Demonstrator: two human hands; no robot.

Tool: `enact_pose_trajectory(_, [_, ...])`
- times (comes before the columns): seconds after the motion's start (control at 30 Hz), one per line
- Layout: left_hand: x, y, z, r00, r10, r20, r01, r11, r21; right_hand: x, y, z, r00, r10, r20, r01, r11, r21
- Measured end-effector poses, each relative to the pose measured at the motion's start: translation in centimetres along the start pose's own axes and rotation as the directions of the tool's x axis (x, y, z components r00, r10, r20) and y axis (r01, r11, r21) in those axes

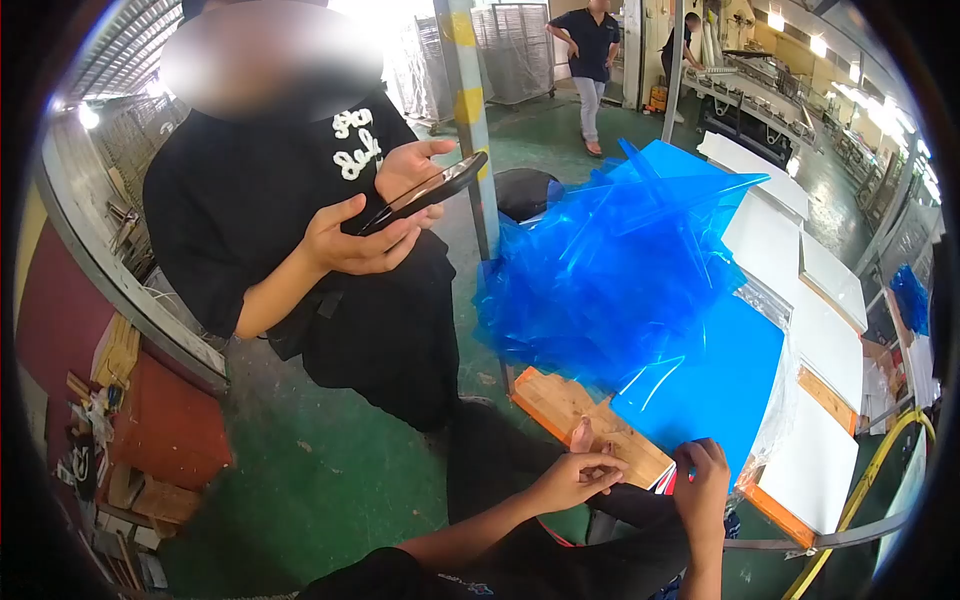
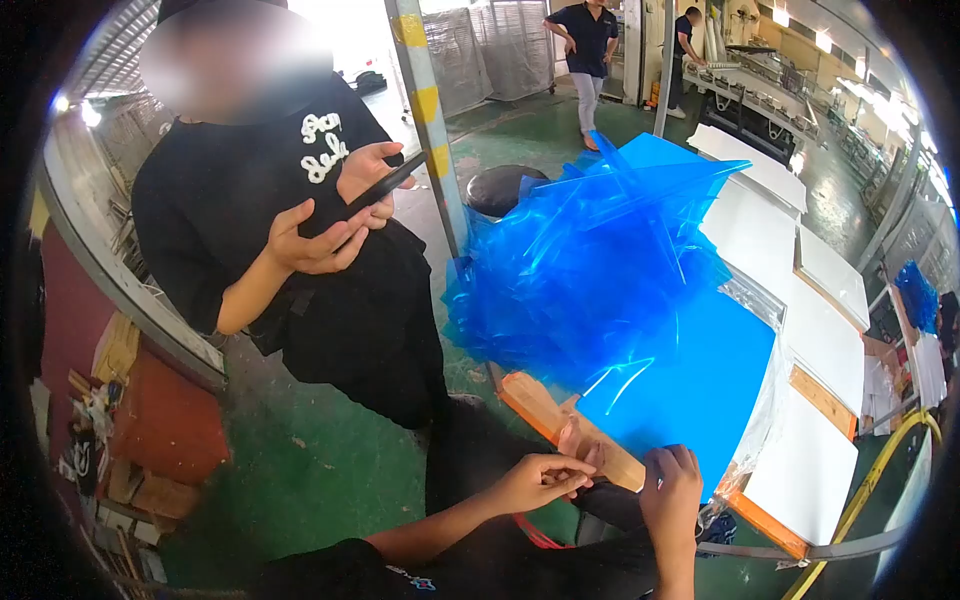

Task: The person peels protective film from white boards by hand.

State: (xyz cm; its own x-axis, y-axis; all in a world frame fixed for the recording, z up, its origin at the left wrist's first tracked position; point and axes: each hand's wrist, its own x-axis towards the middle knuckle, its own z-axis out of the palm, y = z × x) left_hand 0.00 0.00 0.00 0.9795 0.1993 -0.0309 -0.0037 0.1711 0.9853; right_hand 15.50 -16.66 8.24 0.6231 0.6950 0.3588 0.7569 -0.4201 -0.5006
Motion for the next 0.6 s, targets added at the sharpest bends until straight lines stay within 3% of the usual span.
enact_pose_trajectory(0.07, [0.0,0.0,0.0,1.0,0.006,-0.011,-0.006,1.0,-0.001,0.2,0.0,-0.1,0.997,0.065,0.052,-0.067,0.996,0.051])
enact_pose_trajectory(0.27, [0.0,-0.2,0.1,0.998,0.053,-0.02,-0.053,0.999,0.007,0.1,0.4,0.7,0.999,0.02,-0.03,-0.022,0.997,-0.068])
enact_pose_trajectory(0.37, [-0.3,-0.3,-0.2,0.999,0.03,-0.028,-0.029,0.999,0.029,0.0,0.5,1.1,0.999,0.04,0.0,-0.039,0.995,-0.091])
enact_pose_trajectory(0.5, [-0.5,0.3,-0.3,0.997,0.067,-0.041,-0.062,0.991,0.116,0.3,0.7,1.6,0.998,0.044,-0.048,-0.046,0.998,-0.037])
enact_pose_trajectory(0.6, [0.0,0.2,0.0,0.997,0.022,-0.076,-0.016,0.996,0.083,0.8,1.3,1.1,0.996,0.044,-0.074,-0.04,0.998,0.047])
